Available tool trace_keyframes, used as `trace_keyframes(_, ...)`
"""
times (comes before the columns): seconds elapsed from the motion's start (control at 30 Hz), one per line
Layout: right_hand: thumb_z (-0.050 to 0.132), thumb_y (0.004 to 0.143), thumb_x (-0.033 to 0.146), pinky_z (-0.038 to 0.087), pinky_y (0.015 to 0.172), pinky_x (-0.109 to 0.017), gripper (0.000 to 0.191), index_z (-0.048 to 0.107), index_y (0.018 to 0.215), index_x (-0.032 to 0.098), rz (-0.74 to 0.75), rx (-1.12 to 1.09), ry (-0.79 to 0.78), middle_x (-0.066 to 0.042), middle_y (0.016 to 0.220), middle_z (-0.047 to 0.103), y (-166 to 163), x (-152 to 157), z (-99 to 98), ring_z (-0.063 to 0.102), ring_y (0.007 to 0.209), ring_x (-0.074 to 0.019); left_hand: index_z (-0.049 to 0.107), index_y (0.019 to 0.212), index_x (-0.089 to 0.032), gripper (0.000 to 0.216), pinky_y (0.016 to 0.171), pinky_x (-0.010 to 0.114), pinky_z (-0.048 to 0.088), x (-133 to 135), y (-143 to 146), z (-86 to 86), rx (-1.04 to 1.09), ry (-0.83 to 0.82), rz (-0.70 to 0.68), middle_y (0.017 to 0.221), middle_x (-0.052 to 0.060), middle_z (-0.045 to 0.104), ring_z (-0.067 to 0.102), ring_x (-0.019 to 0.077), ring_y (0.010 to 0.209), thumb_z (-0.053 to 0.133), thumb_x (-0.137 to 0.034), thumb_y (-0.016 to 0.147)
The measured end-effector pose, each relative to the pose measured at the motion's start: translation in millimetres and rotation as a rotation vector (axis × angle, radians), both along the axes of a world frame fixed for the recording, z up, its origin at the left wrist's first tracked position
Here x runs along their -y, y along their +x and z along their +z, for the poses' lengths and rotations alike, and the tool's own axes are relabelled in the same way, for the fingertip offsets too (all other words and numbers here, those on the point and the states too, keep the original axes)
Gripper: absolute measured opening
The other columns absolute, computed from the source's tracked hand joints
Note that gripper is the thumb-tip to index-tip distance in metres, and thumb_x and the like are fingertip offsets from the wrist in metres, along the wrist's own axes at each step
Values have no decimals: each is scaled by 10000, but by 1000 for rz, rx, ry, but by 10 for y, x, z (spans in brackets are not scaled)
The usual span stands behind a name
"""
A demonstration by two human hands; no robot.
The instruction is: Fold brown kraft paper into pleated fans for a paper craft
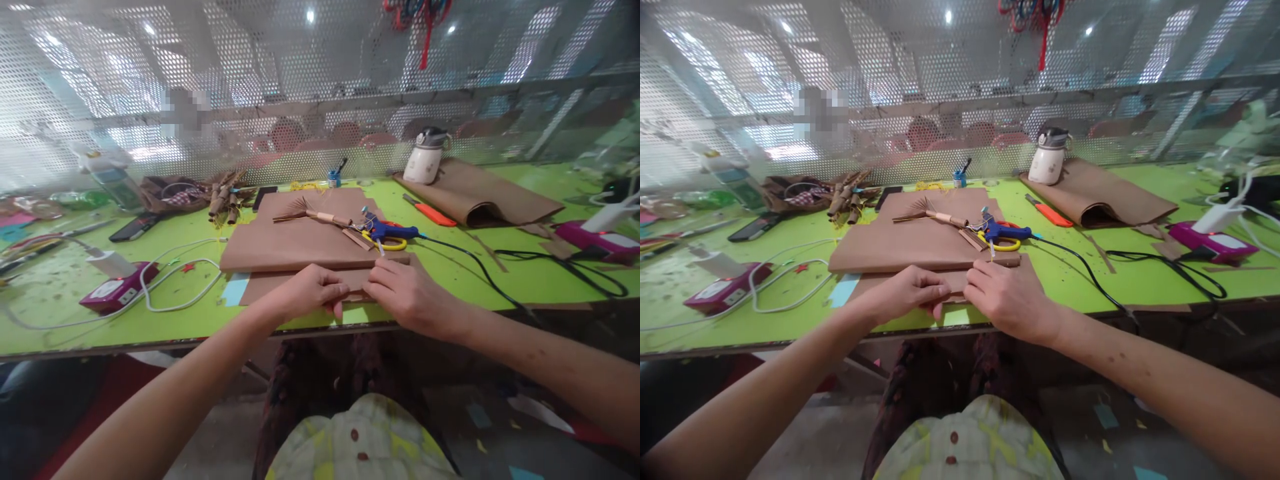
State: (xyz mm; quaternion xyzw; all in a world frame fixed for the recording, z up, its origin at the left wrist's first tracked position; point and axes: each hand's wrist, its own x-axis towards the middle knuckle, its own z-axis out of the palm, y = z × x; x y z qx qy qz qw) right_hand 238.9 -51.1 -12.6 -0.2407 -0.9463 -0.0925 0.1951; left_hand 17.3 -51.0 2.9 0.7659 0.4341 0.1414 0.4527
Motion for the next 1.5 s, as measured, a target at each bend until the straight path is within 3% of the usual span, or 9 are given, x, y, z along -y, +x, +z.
trace_keyframes(0.2, 544, 860, 260, 387, 764, -284, 179, 638, 943, 133, -27, -256, -360, -90, 939, 623, -74, -22, 134, 542, 878, -181, 637, 769, -124, 345, 568, 201, 407, 82, 44, 37, 15, 59, -20, 665, 24, 668, 538, 109, 575, 418, -363, 886)
trace_keyframes(0.37, 516, 871, 275, 353, 556, -212, 266, 685, 718, 138, -75, -246, -638, -8, 633, 614, -153, -41, 221, 514, 594, -108, 629, 771, -136, 272, 574, 185, 422, 144, 89, 47, 52, 217, 43, 656, 12, 641, 558, 97, 589, 467, -326, 877)
trace_keyframes(0.6, 572, 809, 313, 376, 540, -213, 223, 697, 783, 130, -135, -395, -954, -19, 659, 637, -98, -70, 105, 529, 607, -123, 584, 825, -129, 271, 488, 197, 490, 200, 133, -10, 180, 31, 93, 717, 41, 641, 626, 124, 597, 470, -370, 875)
trace_keyframes(0.7, 598, 786, 321, 388, 546, -222, 211, 687, 757, 132, -150, -465, -978, -26, 656, 644, -92, -76, 70, 541, 611, -132, 576, 832, -125, 272, 496, 212, 512, 217, 154, -38, 218, 24, 119, 715, 44, 638, 646, 137, 616, 475, -373, 872)
trace_keyframes(0.9, 618, 777, 354, 372, 524, -222, 252, 699, 681, 136, -155, -467, -819, -30, 594, 646, -88, -58, 85, 538, 572, -130, 587, 834, -127, 276, 498, 213, 514, 238, 151, -47, 169, 112, 110, 677, 46, 644, 647, 135, 585, 462, -370, 881)
trace_keyframes(1.13, 562, 828, 330, 362, 543, -218, 241, 731, 775, 166, -97, -385, -681, -32, 637, 685, -54, -76, 131, 577, 595, -132, 599, 822, -137, 248, 514, 207, 500, 239, 131, 20, 73, 248, 136, 649, 42, 662, 631, 121, 543, 489, -354, 869)
trace_keyframes(1.33, 548, 834, 294, 384, 542, -209, 217, 727, 829, 170, -69, -308, -754, -24, 609, 680, -9, -77, 211, 586, 573, -125, 560, 810, -138, 262, 532, 227, 521, 216, 122, -5, 152, 56, 110, 725, 59, 673, 660, 145, 622, 473, -378, 870)
trace_keyframes(1.5, 622, 771, 346, 397, 467, -194, 221, 681, 728, 137, -146, -449, -1085, -22, 593, 662, -26, -121, 222, 576, 505, -106, 532, 773, -155, 249, 492, 200, 464, 220, 31, -5, 45, 60, 124, 652, 21, 642, 616, 120, 537, 459, -372, 871)
